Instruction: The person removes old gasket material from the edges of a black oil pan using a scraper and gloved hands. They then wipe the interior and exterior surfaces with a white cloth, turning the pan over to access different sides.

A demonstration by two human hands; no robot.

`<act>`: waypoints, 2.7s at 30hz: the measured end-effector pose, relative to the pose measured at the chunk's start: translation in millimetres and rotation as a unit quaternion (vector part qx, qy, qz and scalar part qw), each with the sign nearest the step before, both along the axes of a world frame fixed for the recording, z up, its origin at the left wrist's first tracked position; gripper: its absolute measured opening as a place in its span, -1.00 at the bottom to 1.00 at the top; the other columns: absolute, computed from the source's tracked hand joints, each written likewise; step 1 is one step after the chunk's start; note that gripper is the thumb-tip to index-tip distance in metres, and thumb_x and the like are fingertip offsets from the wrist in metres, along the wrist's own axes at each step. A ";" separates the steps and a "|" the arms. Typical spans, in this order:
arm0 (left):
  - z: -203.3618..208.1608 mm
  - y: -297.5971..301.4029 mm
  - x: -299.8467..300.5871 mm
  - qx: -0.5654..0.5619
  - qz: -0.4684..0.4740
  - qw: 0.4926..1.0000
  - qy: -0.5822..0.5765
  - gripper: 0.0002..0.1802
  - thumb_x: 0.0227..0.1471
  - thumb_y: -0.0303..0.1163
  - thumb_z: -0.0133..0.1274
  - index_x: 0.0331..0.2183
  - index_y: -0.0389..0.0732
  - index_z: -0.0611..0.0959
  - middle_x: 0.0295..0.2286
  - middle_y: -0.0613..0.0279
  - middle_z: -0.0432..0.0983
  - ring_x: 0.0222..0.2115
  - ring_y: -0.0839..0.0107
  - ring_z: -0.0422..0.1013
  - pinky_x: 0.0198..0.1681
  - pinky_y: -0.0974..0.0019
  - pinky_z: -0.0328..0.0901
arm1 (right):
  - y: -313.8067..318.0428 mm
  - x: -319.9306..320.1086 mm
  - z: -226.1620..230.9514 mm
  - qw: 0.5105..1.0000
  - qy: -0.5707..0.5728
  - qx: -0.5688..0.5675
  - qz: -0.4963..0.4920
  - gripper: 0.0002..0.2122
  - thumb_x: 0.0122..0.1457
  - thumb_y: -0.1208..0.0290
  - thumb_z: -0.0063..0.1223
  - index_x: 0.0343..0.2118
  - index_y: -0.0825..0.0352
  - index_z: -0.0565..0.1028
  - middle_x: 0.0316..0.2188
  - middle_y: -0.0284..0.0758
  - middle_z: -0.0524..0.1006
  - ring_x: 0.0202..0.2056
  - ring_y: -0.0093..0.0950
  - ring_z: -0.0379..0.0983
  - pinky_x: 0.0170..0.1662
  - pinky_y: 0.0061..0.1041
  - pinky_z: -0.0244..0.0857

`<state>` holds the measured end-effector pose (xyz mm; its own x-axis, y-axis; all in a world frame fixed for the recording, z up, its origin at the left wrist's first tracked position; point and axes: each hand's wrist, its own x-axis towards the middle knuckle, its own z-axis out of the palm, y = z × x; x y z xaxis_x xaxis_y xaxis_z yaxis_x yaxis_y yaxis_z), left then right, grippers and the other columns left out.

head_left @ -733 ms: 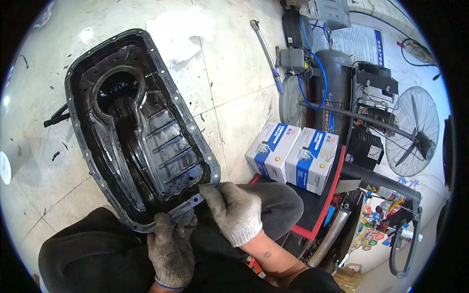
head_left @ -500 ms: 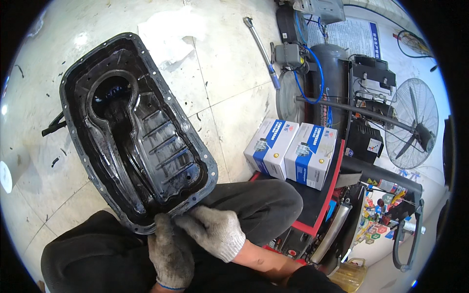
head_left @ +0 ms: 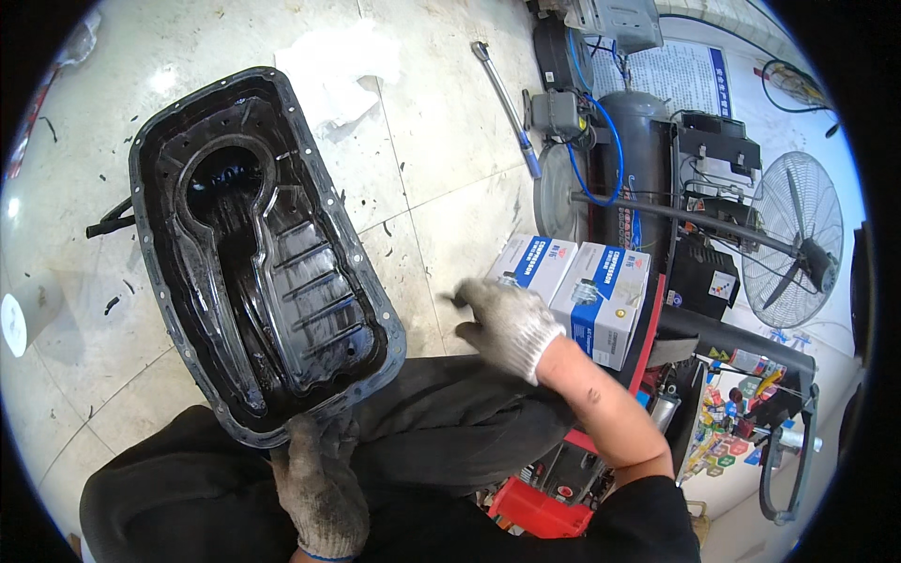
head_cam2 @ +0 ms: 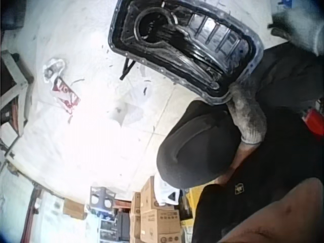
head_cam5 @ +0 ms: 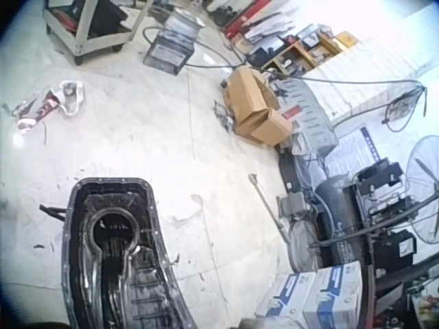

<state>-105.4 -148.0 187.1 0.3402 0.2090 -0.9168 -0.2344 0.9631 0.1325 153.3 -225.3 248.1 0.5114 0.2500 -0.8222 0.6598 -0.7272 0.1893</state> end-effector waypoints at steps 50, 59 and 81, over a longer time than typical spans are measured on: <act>-16.0 -1.2 -0.7 -0.018 -0.077 0.996 -0.037 -0.47 0.42 -0.10 -0.03 0.23 -0.24 0.47 0.12 0.06 0.52 0.12 0.17 0.48 0.22 0.09 0.38 | 0.3 21.3 -36.8 0.941 0.310 0.023 0.133 -0.48 0.32 -0.19 0.02 -0.23 0.28 0.68 -0.37 -0.09 0.68 -0.22 -0.10 0.67 -0.05 -0.19 0.53; -18.8 1.6 -12.8 -0.010 -0.119 0.992 -0.028 -0.52 0.40 -0.08 0.01 0.15 -0.20 0.53 0.03 0.10 0.58 0.05 0.20 0.51 0.17 0.09 0.38 | -43.0 66.7 -97.8 0.972 0.138 0.178 -0.062 -0.60 0.10 0.38 0.31 0.03 0.29 0.54 -0.15 -0.11 0.68 -0.07 -0.19 0.64 0.05 -0.26 0.48; -43.5 -13.9 -43.3 0.129 -0.179 0.975 0.000 -0.60 0.22 -0.48 0.13 0.07 -0.26 0.47 -0.04 0.08 0.55 -0.04 0.14 0.54 0.07 0.00 0.46 | -17.7 70.0 -153.6 0.947 0.027 0.293 -0.127 -0.64 0.39 0.08 0.07 -0.04 0.32 0.62 -0.33 -0.02 0.66 -0.21 -0.09 0.63 -0.08 -0.21 0.48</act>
<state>-148.7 -161.9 143.6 0.4339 0.3010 -0.8492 0.1114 0.9174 0.3821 223.3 -243.0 94.5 0.5780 0.5456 -0.6068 0.4463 -0.8339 -0.3247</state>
